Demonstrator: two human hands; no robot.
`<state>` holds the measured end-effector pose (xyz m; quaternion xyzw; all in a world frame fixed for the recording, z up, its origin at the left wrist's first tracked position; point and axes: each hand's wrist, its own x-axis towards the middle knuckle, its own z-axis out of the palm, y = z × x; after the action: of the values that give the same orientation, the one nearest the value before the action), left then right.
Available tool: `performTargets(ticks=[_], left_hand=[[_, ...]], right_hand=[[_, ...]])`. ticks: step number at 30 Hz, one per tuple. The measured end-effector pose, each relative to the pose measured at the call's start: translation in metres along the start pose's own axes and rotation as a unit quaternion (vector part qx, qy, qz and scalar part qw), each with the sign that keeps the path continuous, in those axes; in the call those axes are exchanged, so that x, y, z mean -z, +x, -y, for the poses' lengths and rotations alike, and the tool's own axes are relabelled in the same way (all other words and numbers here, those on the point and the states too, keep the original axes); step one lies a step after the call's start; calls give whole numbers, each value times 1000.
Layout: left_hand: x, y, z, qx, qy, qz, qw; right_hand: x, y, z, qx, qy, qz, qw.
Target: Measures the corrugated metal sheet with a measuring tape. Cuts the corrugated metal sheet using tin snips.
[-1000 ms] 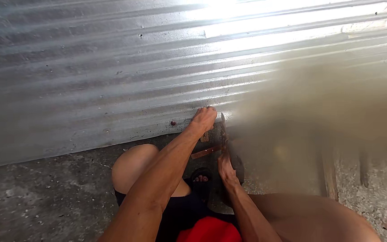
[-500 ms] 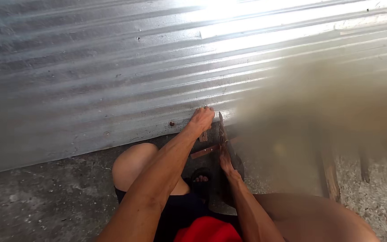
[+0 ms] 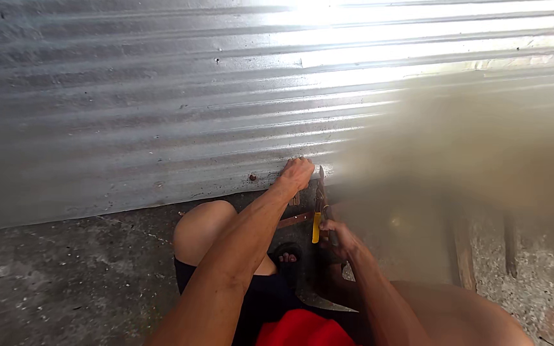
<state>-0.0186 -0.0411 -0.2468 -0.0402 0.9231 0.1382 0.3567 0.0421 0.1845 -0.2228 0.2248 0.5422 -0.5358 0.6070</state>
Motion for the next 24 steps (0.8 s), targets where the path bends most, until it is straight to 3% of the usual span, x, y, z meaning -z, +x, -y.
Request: performTargets(ticks=[6, 15, 20, 24], left_hand=[[8, -3, 2, -3, -19, 23, 1000], [3, -2, 0, -11, -22, 11, 1000], [6, -3, 2, -16, -26, 14, 999], [7, -5, 3, -17, -38, 13, 999]], right_hand=[[-10, -9, 39, -109, -142, -27, 983], [14, 5, 13, -7, -128, 20, 992], [28, 7, 25, -8, -121, 78, 990], [-1, -5, 42, -43, -165, 18, 985]])
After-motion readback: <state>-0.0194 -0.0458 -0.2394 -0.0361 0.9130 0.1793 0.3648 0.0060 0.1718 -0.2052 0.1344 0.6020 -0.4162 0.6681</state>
